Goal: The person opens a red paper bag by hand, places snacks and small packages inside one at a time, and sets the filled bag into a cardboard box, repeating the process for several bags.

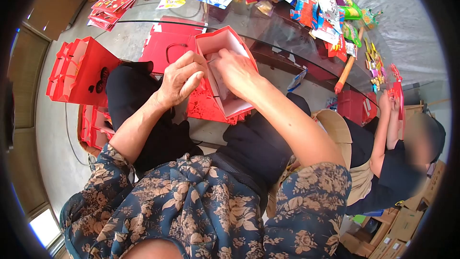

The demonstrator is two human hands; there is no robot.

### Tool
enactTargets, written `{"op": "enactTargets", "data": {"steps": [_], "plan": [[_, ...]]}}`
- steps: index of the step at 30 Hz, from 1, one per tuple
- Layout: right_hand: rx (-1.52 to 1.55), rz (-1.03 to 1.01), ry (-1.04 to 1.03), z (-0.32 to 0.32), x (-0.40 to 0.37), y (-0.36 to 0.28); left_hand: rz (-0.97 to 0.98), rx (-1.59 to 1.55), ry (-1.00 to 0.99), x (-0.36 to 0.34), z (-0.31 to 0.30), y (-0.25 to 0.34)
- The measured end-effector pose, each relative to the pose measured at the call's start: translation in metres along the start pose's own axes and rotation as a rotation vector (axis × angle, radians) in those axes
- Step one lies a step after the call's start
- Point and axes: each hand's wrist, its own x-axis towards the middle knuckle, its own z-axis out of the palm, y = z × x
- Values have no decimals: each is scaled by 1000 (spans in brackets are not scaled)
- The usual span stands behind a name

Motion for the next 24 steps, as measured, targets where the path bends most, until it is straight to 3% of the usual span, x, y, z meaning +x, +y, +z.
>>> {"op": "enactTargets", "data": {"steps": [5,9,17,24], "plan": [[-51,-95,256,-37,-21,-17,-16,-43,44,-3,-3,0],[-18,-19,156,-42,-31,-15,-58,-63,0,-1,-1,0],[235,-117,435,-52,-17,-20,-100,-51,-20,-5,-7,-4],[356,87,460,-61,13,20,-18,-7,1,-7,-2,-7]]}}
